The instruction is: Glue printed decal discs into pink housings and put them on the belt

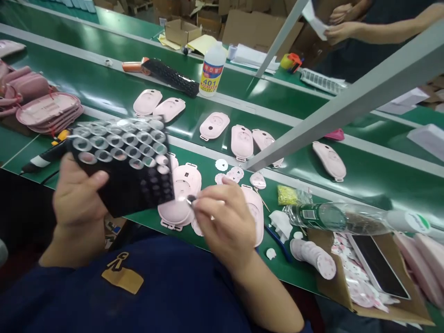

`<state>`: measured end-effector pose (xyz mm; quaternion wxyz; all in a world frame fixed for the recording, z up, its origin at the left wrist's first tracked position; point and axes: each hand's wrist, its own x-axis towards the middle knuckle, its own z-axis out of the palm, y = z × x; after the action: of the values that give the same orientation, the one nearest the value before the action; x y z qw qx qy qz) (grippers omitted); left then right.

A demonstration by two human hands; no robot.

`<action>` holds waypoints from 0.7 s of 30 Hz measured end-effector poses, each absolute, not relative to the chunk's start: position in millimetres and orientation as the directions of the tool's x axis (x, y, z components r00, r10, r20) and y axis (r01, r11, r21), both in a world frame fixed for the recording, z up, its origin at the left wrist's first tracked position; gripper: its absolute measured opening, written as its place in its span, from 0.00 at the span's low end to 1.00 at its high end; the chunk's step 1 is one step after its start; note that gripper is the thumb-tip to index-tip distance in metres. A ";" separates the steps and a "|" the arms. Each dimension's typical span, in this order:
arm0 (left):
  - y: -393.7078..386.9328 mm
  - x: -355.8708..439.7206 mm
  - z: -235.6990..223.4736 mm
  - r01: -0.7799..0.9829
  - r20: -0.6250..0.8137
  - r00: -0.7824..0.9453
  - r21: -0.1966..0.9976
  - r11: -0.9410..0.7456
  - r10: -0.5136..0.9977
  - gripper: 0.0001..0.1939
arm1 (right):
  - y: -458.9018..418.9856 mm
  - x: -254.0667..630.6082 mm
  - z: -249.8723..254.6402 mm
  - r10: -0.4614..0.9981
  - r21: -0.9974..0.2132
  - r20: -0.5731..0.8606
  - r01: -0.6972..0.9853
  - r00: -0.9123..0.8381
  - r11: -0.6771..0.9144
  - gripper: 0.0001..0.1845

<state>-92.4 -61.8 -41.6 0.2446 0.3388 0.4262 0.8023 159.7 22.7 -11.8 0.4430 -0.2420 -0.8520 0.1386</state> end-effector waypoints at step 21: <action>-71.7 -165.3 -95.1 0.131 0.312 -0.868 0.894 -0.429 0.386 0.22 | 157.6 74.0 -24.5 0.527 -0.522 -0.468 0.703 -0.710 0.483 0.11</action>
<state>-165.3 -71.7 -95.1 0.0788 0.2443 0.5286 0.8091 74.0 157.6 -24.5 -0.1228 -0.3606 -0.8524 0.3581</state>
